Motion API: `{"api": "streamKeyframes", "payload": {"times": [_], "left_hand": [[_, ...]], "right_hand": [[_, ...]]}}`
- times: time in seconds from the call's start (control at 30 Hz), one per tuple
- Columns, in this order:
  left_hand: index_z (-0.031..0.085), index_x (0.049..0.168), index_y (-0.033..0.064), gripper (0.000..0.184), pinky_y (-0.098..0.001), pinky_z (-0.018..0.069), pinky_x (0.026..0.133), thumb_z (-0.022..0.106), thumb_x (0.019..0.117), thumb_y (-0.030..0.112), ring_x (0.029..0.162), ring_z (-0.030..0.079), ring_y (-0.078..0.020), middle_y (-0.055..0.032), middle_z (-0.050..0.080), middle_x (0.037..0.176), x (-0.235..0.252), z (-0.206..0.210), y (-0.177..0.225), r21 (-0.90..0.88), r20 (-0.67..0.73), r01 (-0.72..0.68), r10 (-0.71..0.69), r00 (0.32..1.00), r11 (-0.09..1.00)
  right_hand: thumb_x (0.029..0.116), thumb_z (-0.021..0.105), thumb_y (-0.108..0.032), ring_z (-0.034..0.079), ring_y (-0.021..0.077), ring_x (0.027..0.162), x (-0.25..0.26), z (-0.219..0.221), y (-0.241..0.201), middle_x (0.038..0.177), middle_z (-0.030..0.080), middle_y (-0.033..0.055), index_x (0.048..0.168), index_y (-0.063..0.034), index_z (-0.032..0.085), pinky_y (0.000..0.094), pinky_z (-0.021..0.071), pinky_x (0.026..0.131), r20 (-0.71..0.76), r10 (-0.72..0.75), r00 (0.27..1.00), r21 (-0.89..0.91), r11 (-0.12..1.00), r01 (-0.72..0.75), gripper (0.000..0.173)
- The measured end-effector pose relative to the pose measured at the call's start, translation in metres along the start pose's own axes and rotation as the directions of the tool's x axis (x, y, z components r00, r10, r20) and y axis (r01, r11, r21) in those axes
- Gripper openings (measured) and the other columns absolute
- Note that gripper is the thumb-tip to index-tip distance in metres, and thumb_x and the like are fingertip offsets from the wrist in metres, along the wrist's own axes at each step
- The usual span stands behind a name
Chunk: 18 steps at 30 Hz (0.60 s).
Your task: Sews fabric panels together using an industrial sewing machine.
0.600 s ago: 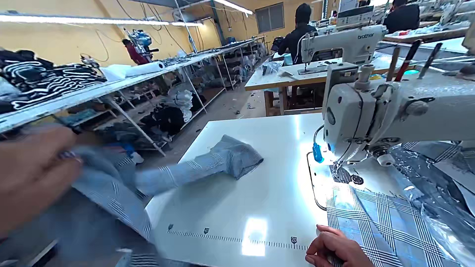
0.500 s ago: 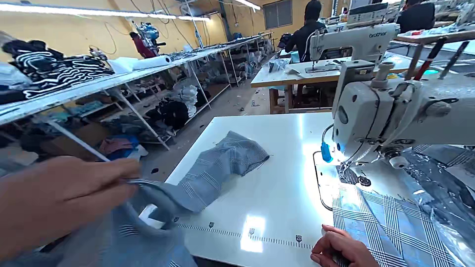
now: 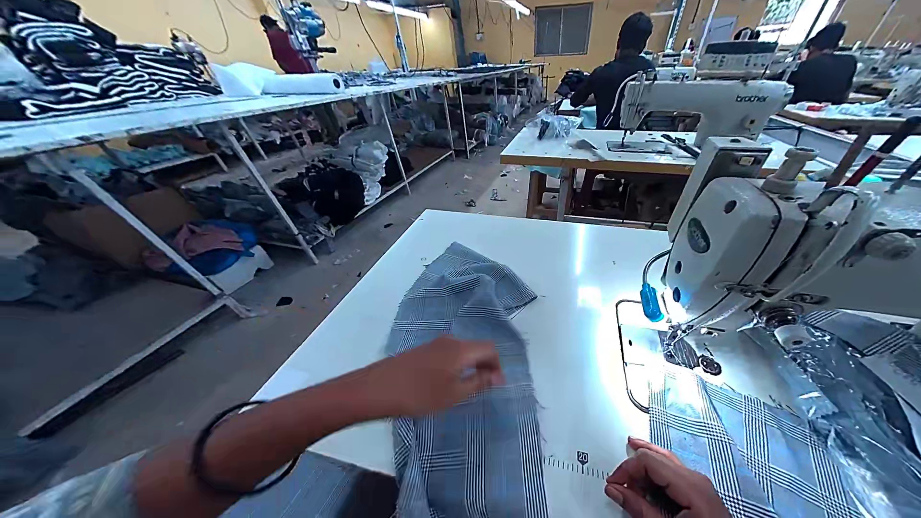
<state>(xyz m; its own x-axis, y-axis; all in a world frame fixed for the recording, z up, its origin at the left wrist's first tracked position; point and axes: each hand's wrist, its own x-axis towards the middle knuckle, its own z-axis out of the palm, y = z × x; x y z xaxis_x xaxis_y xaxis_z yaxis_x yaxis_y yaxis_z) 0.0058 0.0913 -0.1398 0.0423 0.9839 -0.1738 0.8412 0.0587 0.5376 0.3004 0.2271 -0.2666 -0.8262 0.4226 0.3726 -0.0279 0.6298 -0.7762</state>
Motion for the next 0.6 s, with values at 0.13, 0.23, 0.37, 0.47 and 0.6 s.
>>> {"api": "streamKeyframes", "payload": {"times": [0.13,0.23,0.37,0.47,0.6], "left_hand": [[0.046,0.151,0.0024,0.056,-0.0595,0.0302,0.118,0.053,0.1065,0.035,0.147,0.041,-0.0355,-0.0187,0.045,0.156,0.026,0.013,-0.072,0.120,-0.045,0.265,-0.261,0.964,0.957],[0.017,0.165,0.0128,0.073,-0.0754,-0.0028,0.115,0.045,0.1071,0.047,0.159,-0.002,-0.0349,-0.0079,0.006,0.173,0.045,0.028,-0.091,0.159,-0.038,0.325,-0.324,0.945,0.932],[0.017,0.165,0.0169,0.068,-0.0812,-0.0063,0.110,0.033,0.1089,0.052,0.158,-0.004,-0.0382,-0.0070,0.006,0.173,0.096,0.010,-0.127,0.113,-0.227,0.439,-0.407,0.885,0.891],[0.017,0.165,0.0135,0.070,-0.0820,-0.0045,0.110,0.025,0.1089,0.055,0.158,0.001,-0.0404,-0.0107,0.008,0.173,0.134,-0.015,-0.168,0.089,-0.351,0.530,-0.471,0.809,0.843],[0.021,0.164,0.0129,0.068,-0.0803,-0.0031,0.112,0.022,0.1096,0.054,0.158,0.007,-0.0383,-0.0104,0.013,0.172,0.164,-0.027,-0.176,0.056,-0.450,0.612,-0.527,0.721,0.789]], "right_hand": [[0.0932,0.070,-0.010,0.065,0.0109,0.072,0.001,0.002,0.001,0.073,0.067,0.0092,0.092,0.0053,0.071,0.0378,0.0405,0.110,-0.007,-0.008,1.000,0.006,1.000,0.008,0.015],[0.0942,0.069,-0.012,0.064,0.0096,0.072,0.002,0.001,0.002,0.073,0.067,0.0078,0.093,0.0040,0.071,0.0360,0.0401,0.110,-0.011,-0.005,1.000,-0.001,1.000,0.005,0.016],[0.0959,0.068,-0.017,0.064,0.0059,0.073,0.000,0.002,0.006,0.073,0.066,0.0046,0.093,0.0006,0.071,0.0333,0.0408,0.110,-0.022,-0.017,1.000,-0.022,1.000,0.016,0.018],[0.0954,0.068,-0.014,0.064,0.0050,0.074,-0.001,0.001,0.004,0.074,0.067,0.0057,0.093,0.0026,0.071,0.0324,0.0397,0.111,-0.016,-0.003,1.000,-0.021,1.000,0.003,0.017],[0.0951,0.069,-0.014,0.063,0.0075,0.072,0.000,0.001,0.001,0.072,0.066,0.0075,0.097,0.0047,0.071,0.0335,0.0395,0.111,-0.012,0.010,1.000,-0.048,0.999,-0.010,0.019]]}}
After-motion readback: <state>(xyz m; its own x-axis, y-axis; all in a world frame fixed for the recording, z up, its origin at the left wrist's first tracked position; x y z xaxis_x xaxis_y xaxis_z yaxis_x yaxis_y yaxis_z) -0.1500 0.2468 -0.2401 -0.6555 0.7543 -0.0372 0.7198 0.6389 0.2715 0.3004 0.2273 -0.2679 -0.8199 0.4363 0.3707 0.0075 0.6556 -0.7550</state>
